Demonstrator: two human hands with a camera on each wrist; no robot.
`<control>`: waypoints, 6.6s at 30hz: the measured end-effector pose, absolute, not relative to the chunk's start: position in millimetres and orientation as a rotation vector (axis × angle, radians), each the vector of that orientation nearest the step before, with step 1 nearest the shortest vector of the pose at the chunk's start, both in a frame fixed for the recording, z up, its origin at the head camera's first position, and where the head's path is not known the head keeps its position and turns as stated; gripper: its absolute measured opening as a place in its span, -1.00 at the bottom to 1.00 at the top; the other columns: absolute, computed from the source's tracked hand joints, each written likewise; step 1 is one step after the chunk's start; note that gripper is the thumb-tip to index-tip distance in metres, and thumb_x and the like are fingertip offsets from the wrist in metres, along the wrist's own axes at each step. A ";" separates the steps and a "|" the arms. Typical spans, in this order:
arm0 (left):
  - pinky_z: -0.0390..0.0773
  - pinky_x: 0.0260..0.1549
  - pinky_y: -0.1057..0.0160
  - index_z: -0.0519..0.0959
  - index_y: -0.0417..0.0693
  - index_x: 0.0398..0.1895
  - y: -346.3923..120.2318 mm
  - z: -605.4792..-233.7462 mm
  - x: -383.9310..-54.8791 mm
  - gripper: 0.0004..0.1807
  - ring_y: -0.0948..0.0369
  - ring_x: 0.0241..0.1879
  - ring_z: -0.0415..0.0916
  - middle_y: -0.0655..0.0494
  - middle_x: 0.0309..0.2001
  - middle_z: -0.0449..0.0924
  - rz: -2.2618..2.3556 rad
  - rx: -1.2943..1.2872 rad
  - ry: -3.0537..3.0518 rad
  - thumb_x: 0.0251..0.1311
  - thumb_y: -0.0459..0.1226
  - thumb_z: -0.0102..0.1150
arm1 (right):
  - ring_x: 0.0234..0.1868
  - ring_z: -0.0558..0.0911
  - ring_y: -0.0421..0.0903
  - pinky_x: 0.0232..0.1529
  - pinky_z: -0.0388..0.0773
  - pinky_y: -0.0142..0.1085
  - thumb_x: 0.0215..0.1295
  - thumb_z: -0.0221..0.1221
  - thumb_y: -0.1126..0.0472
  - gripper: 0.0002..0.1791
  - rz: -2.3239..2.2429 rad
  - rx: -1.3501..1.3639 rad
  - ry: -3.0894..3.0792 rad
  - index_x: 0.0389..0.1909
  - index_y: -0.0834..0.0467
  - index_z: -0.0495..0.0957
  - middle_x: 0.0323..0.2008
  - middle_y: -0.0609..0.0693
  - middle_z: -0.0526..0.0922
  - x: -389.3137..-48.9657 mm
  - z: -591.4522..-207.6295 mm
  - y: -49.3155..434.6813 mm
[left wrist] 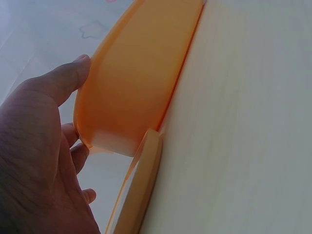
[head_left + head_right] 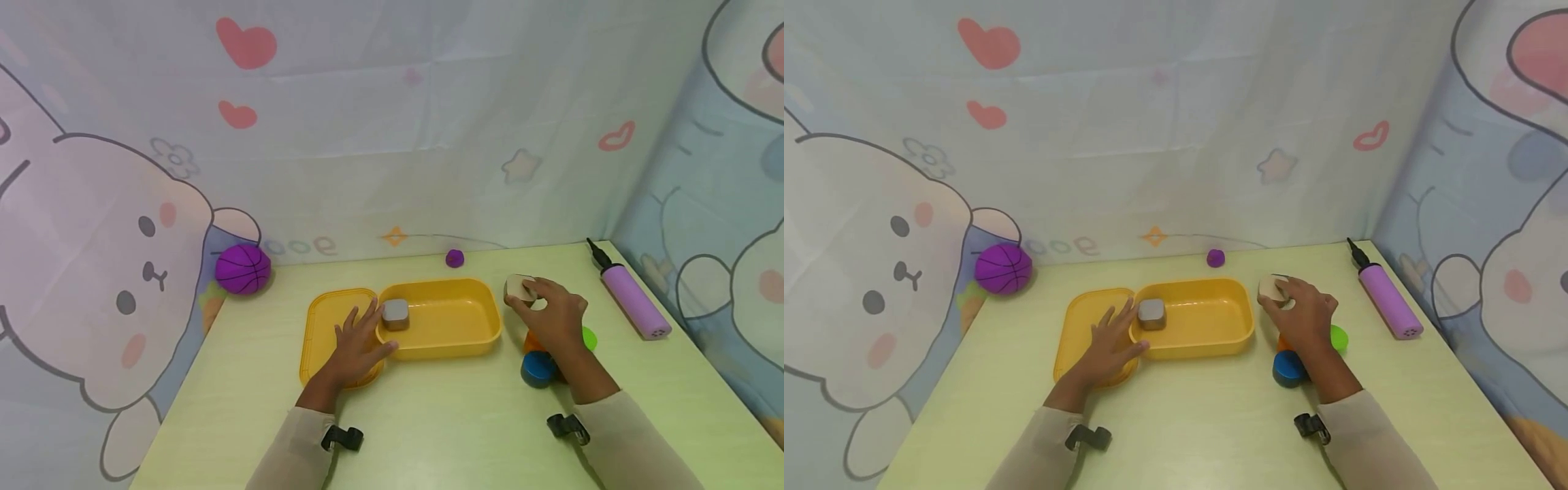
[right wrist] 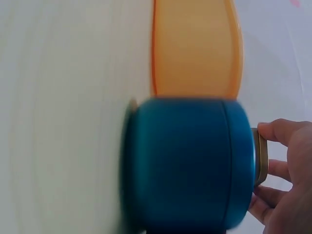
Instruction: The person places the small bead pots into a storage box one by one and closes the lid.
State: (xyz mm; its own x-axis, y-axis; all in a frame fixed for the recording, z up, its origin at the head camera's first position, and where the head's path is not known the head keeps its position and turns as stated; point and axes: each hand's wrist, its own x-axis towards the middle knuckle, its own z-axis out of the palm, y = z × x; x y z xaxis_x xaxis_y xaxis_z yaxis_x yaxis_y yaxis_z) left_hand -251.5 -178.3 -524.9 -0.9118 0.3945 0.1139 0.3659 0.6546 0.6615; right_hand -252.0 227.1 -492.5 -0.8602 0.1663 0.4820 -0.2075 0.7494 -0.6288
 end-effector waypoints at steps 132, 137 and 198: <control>-0.52 0.41 -0.79 -0.05 0.22 0.83 -177.8 -527.5 -252.8 -0.02 -0.37 0.78 -0.42 0.02 0.84 -0.19 1.142 0.657 2.823 0.54 0.20 0.19 | 0.07 0.79 0.07 0.20 0.75 0.05 0.14 0.64 0.11 -0.55 1.265 0.561 -2.948 0.03 0.18 0.83 0.00 0.08 0.86 -279.0 -487.8 67.8; -0.53 0.43 -0.77 -0.05 0.21 0.84 -178.3 -527.6 -252.4 -0.02 -0.35 0.78 -0.43 0.05 0.84 -0.19 1.138 0.652 2.824 0.54 0.21 0.17 | 0.09 0.79 0.09 0.19 0.75 0.04 0.16 0.64 0.08 -0.57 1.260 0.545 -2.960 0.02 0.14 0.84 0.01 0.08 0.86 -280.0 -487.3 66.7; -0.49 0.43 -0.77 -0.01 0.11 0.83 -179.1 -528.8 -252.9 -0.01 -0.34 0.79 -0.43 0.09 0.84 -0.20 1.123 0.667 2.821 0.54 0.23 0.16 | 0.30 0.69 0.26 0.26 0.74 -0.08 0.48 0.42 0.14 -0.47 1.483 0.190 -2.712 0.36 0.26 0.62 0.29 0.33 0.69 -293.3 -454.6 241.3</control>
